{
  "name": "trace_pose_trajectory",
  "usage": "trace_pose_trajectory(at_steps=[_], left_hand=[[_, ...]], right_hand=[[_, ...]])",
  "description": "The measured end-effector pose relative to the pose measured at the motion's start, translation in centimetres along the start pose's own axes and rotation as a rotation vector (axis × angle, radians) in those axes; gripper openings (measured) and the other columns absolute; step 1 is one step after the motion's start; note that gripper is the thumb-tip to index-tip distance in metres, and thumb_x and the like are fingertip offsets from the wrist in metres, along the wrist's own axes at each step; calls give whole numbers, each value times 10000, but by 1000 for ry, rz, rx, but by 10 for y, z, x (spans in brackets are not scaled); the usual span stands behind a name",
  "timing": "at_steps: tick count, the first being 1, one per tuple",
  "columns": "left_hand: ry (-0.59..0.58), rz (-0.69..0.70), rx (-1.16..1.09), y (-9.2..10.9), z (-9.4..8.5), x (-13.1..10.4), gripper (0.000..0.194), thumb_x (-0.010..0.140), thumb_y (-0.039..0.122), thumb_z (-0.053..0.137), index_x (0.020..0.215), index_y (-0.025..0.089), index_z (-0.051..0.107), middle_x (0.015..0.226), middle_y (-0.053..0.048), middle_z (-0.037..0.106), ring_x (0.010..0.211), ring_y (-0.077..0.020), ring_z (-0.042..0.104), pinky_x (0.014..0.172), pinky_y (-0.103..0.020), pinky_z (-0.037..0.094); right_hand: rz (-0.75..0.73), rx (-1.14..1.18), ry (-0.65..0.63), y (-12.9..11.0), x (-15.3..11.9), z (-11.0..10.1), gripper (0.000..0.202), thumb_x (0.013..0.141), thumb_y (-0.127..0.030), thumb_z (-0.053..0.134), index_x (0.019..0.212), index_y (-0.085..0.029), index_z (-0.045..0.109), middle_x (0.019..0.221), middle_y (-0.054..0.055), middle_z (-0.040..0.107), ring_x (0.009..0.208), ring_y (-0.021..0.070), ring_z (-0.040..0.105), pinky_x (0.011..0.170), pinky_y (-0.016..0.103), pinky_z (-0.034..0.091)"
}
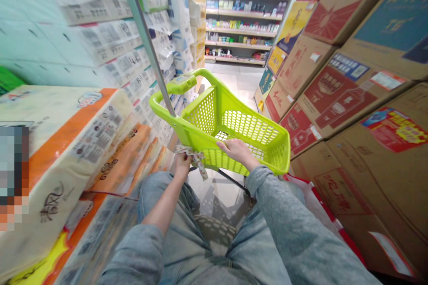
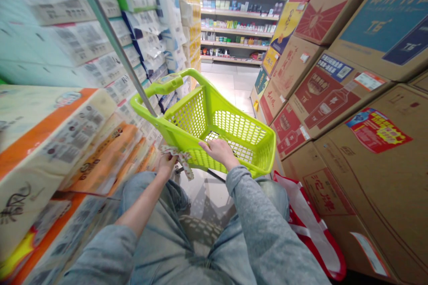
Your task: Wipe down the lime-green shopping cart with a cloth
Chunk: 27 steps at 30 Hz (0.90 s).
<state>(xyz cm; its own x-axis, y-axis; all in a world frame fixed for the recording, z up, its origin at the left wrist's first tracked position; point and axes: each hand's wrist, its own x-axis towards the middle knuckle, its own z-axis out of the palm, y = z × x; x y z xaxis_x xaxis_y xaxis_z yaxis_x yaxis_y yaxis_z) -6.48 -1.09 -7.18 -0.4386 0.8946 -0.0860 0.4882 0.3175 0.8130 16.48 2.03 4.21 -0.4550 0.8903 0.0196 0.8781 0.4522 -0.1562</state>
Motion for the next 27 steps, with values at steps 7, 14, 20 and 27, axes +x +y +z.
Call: trace_pose_trajectory(at_steps=[7, 14, 20, 27], left_hand=[[19, -60, 38, -12, 6, -3, 204, 730, 267, 495, 684, 135, 643, 645, -68, 670, 598, -174, 625, 536, -240, 451], [62, -57, 108, 6, 13, -4, 258, 767, 302, 480, 679, 133, 653, 676, -85, 678, 622, -187, 623, 523, -240, 408], [21, 4, 147, 15, 10, -12, 214, 769, 221, 491, 656, 140, 653, 672, -75, 681, 611, -178, 604, 539, -245, 392], [33, 90, 77, 49, 4, -17, 277, 804, 279, 441, 680, 134, 642, 642, -51, 650, 572, -150, 563, 504, -225, 348]], right_hand=[[13, -14, 0, -5, -1, -1, 725, 927, -609, 90, 807, -201, 677, 814, 63, 697, 780, 155, 630, 648, 235, 349], [30, -12, -11, -6, -1, -2, 748, 915, -626, 64, 835, -203, 675, 830, 68, 696, 791, 157, 624, 659, 233, 352], [20, -7, 3, -6, 0, -1, 744, 914, -625, 60, 813, -203, 665, 824, 65, 692, 788, 159, 621, 659, 237, 351], [3, -14, 37, -5, 3, 3, 748, 913, -624, 48, 803, -204, 658, 806, 64, 693, 766, 164, 628, 644, 243, 356]])
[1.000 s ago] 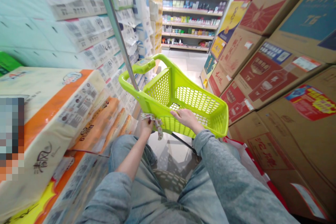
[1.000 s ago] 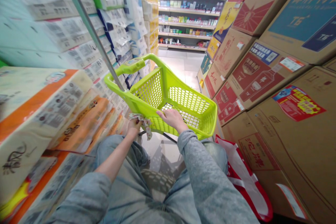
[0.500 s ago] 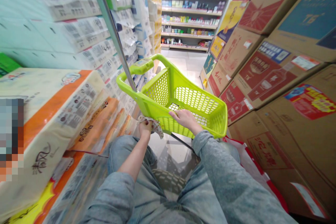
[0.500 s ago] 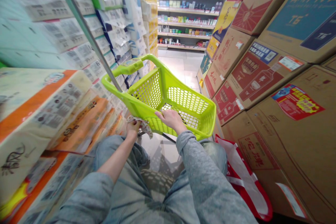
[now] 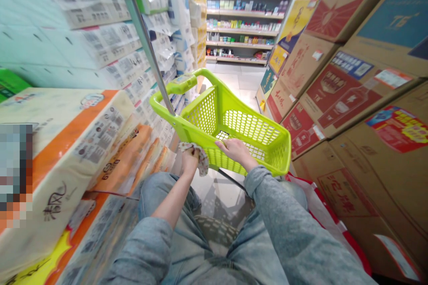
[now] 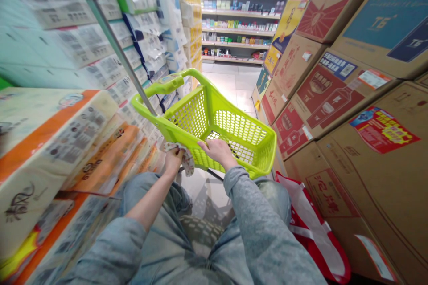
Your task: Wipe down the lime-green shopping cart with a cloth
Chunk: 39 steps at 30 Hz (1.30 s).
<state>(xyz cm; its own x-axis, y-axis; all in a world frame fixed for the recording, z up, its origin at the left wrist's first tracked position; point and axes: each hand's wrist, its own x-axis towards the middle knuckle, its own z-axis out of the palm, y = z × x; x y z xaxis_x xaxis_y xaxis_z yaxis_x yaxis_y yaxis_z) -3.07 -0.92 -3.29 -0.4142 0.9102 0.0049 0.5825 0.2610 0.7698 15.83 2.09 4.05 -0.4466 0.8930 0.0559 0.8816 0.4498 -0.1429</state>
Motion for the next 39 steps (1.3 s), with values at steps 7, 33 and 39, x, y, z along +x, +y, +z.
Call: trace_pose_trajectory(at_steps=[7, 33, 39], left_hand=[[136, 111, -306, 29, -2, -4, 320, 788, 395, 466, 672, 141, 623, 608, -41, 619, 536, -138, 518, 507, -224, 359], [344, 231, -390, 30, -13, 6, 230, 794, 320, 540, 755, 132, 666, 737, -67, 682, 694, -189, 622, 723, -310, 480], [212, 242, -604, 39, -6, -4, 222, 794, 348, 560, 837, 151, 655, 802, -52, 678, 735, -171, 627, 719, -279, 488]], right_hand=[[18, -11, 3, -1, 2, 1, 750, 901, -646, 72, 833, -190, 663, 828, 76, 697, 790, 174, 638, 669, 243, 375], [28, 20, -28, -2, 0, -3, 781, 915, -603, 18, 880, -206, 690, 892, 81, 711, 860, 179, 647, 730, 247, 409], [30, 51, -31, -1, 1, -3, 820, 919, -570, -44, 886, -221, 697, 891, 68, 715, 863, 175, 650, 718, 250, 412]])
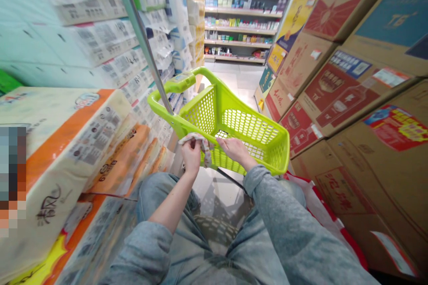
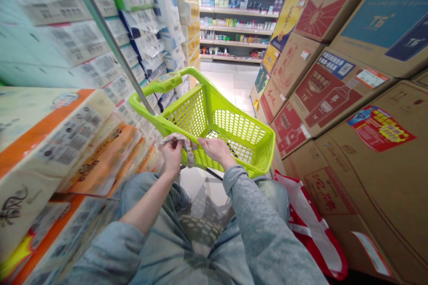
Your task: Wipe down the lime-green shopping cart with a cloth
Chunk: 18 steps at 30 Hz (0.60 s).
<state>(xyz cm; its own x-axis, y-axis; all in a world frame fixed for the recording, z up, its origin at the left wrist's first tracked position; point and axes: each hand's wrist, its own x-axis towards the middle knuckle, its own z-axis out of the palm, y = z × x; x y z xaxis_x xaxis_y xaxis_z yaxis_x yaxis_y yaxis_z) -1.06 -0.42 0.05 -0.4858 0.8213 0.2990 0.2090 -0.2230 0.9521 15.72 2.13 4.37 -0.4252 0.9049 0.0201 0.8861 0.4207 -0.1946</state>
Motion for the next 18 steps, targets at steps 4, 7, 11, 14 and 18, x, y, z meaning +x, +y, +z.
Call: trace_pose_trajectory(at_steps=[4, 7, 11, 14, 18], left_hand=[[131, -88, -97, 7, 1, 9, 241, 758, 367, 593, 816, 137, 631, 786, -47, 664, 720, -158, 616, 695, -264, 486], [171, -130, -59, 11, -1, 21, 237, 721, 365, 617, 776, 134, 616, 740, -34, 649, 663, -142, 598, 644, -250, 478], [240, -166, -27, 13, -4, 35, 213, 673, 343, 632, 722, 139, 599, 686, -16, 630, 594, -121, 565, 580, -234, 458], [296, -185, -2, 13, -5, 44, 202, 668, 346, 615, 673, 147, 580, 639, 2, 601, 562, -107, 534, 551, -222, 439], [387, -171, 2, 13, -9, 55, 203, 677, 348, 594, 643, 156, 536, 603, 30, 552, 539, -90, 497, 541, -212, 422]], right_hand=[[-1, -7, 0, 0, -2, -1, 795, 928, -565, -19, 892, -221, 697, 898, 66, 715, 865, 172, 649, 718, 245, 409], [-8, -12, 2, -2, -4, -2, 787, 934, -555, -15, 881, -216, 694, 897, 66, 714, 868, 171, 649, 719, 244, 407], [4, -9, -14, -4, -3, -4, 780, 931, -564, -4, 876, -215, 691, 900, 66, 714, 879, 170, 648, 725, 239, 409], [15, -1, -27, -5, -2, -4, 772, 928, -574, 8, 878, -218, 691, 911, 64, 715, 881, 169, 646, 741, 240, 411], [-2, 11, -9, -7, -1, -2, 777, 932, -563, 0, 874, -216, 693, 913, 66, 715, 877, 176, 648, 752, 253, 415]])
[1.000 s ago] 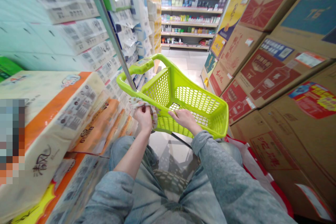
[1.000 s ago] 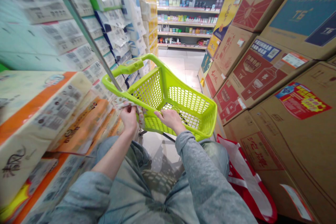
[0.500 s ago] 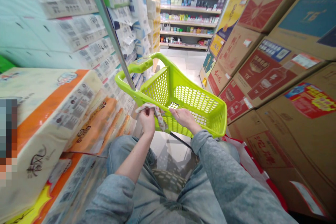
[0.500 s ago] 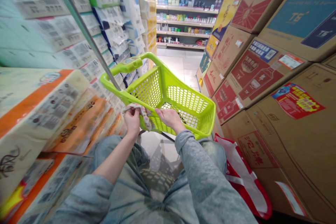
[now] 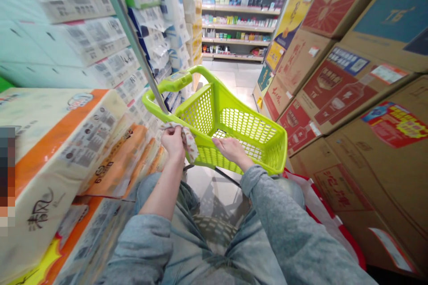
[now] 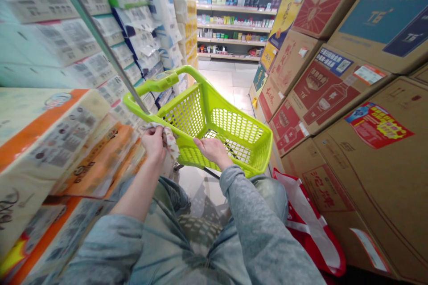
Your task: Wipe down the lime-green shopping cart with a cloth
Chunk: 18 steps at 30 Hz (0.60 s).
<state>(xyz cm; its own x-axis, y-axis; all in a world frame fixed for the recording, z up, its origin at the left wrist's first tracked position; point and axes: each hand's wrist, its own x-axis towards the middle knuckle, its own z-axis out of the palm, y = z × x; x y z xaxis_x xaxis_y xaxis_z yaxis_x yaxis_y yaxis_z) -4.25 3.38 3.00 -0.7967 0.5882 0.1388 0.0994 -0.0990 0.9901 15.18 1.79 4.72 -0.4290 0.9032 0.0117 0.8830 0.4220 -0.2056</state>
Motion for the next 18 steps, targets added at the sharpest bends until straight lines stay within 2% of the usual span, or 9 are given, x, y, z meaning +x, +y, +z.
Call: trace_pose_trajectory(at_steps=[4, 7, 10, 13, 15, 18], left_hand=[[-3, 48, 62, 2, -3, 6, 190, 686, 337, 591, 664, 156, 539, 619, 23, 560, 566, -101, 511, 581, -228, 433], [-74, 79, 149, 2, -3, -1, 163, 688, 315, 592, 698, 157, 554, 660, 7, 586, 595, -117, 538, 612, -246, 443], [-260, 77, 236, -1, 0, -24, 117, 688, 274, 584, 697, 159, 566, 662, -8, 605, 604, -139, 561, 604, -256, 436], [-578, 64, 354, -5, 4, -54, 93, 663, 239, 620, 641, 160, 577, 612, -16, 608, 584, -156, 566, 590, -264, 416], [-573, 94, 354, -6, 3, -69, 112, 694, 259, 612, 651, 168, 564, 623, -14, 608, 595, -158, 567, 592, -264, 412], [-417, 217, 253, 1, -8, -69, 173, 790, 347, 555, 739, 181, 544, 691, -12, 604, 645, -156, 570, 622, -266, 432]], right_hand=[[5, -1, 7, 0, 1, 1, 786, 930, -564, -2, 850, -209, 695, 893, 72, 716, 862, 175, 649, 740, 251, 418], [12, 0, 10, 2, 2, 2, 785, 927, -572, 6, 857, -203, 695, 896, 80, 715, 869, 177, 648, 746, 251, 417], [21, 23, 18, 4, 2, 1, 790, 925, -575, 0, 874, -201, 693, 914, 79, 715, 879, 172, 646, 754, 248, 415], [23, 62, 12, 6, 2, 0, 806, 922, -574, -20, 853, -208, 695, 888, 79, 713, 875, 176, 647, 751, 252, 415], [33, 83, 4, 7, 2, 0, 820, 919, -573, -32, 823, -204, 694, 868, 90, 710, 876, 187, 648, 744, 257, 416], [82, 118, -3, 9, 3, 1, 840, 914, -578, -39, 816, -181, 695, 864, 119, 707, 875, 206, 650, 732, 267, 418]])
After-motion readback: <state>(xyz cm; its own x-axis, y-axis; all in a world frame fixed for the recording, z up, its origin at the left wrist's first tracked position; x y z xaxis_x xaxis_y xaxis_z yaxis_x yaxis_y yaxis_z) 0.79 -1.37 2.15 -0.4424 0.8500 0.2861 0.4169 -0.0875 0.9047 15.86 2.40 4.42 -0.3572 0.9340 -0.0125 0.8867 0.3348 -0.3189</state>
